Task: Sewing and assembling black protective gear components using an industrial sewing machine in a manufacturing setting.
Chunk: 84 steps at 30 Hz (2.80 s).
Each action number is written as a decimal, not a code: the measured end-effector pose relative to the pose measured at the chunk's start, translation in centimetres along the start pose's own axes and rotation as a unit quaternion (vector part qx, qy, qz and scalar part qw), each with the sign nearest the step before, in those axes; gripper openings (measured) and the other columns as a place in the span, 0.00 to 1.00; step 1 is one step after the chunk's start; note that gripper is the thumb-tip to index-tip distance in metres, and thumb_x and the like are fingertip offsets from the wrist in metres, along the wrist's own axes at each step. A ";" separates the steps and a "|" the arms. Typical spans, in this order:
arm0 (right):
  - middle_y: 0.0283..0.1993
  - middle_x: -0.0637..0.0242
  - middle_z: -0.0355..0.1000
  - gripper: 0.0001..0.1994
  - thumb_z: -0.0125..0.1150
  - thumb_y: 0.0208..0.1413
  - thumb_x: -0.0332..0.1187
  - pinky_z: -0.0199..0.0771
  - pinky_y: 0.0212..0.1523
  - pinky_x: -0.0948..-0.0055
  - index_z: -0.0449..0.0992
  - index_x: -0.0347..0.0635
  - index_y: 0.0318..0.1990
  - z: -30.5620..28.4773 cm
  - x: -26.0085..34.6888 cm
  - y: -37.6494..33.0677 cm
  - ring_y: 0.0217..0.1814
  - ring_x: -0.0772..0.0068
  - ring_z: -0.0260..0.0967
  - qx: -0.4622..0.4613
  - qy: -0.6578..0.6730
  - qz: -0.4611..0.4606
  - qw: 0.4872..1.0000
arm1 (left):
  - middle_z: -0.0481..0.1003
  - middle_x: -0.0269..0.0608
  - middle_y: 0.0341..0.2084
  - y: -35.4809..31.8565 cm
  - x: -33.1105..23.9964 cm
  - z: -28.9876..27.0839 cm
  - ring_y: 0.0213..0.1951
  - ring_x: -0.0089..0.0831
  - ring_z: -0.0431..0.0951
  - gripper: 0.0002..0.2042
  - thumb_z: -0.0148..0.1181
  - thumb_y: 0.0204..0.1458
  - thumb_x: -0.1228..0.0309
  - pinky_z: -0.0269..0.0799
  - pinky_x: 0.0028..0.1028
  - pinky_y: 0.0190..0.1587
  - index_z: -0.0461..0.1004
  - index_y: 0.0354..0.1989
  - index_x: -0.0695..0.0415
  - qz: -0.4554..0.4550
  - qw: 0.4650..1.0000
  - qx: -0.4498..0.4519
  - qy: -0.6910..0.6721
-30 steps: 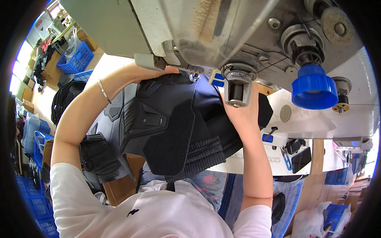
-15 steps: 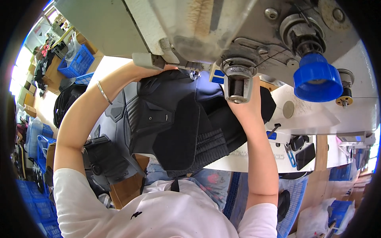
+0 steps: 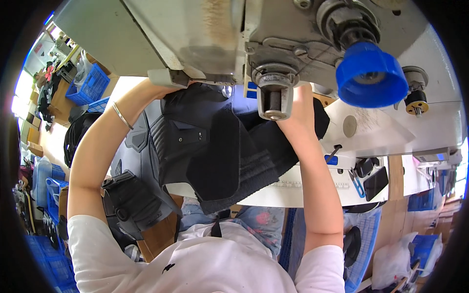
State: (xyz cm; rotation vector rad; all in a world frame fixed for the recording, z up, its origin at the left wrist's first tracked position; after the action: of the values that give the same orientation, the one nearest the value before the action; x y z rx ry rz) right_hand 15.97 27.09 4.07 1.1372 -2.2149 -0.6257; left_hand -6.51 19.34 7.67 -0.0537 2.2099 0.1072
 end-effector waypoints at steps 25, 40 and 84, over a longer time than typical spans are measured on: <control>0.52 0.60 0.70 0.17 0.58 0.56 0.26 0.67 0.53 0.74 0.67 0.31 0.52 -1.5 7.8 -13.6 0.51 0.71 0.69 -0.214 0.593 0.406 0.661 | 0.67 0.38 0.49 -18.9 2.3 18.7 0.57 0.31 0.64 0.17 0.44 0.62 0.67 0.59 0.26 0.58 0.62 0.56 0.63 -0.045 0.798 -0.285 -0.529; 0.60 0.60 0.61 0.33 0.66 0.50 0.37 0.54 0.63 0.71 0.58 0.36 0.61 0.8 6.3 -13.3 0.63 0.68 0.57 -0.039 0.704 0.472 0.530 | 0.72 0.46 0.45 -14.8 2.9 14.3 0.47 0.33 0.73 0.21 0.62 0.49 0.78 0.69 0.34 0.50 0.67 0.53 0.66 0.063 0.977 -0.159 -0.124; 0.44 0.67 0.71 0.13 0.55 0.55 0.22 0.68 0.47 0.76 0.67 0.37 0.48 2.5 9.6 -14.1 0.44 0.77 0.70 -0.133 0.594 0.463 0.644 | 0.80 0.25 0.36 -16.6 -6.6 9.2 0.31 0.19 0.72 0.11 0.57 0.41 0.66 0.49 0.20 0.38 0.82 0.34 0.45 0.296 0.732 -0.376 0.484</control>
State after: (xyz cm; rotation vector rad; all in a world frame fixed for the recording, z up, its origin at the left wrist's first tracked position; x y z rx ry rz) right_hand 17.82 11.98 -4.02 -0.0184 -1.1222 0.2600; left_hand 6.04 3.73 6.53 0.2004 2.9442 1.6750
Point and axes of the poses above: each hand's wrist, its own y-axis towards the middle knuckle, its own z-axis out of the palm, x = y × z, the point moved 5 cm from there along y, towards the middle knuckle
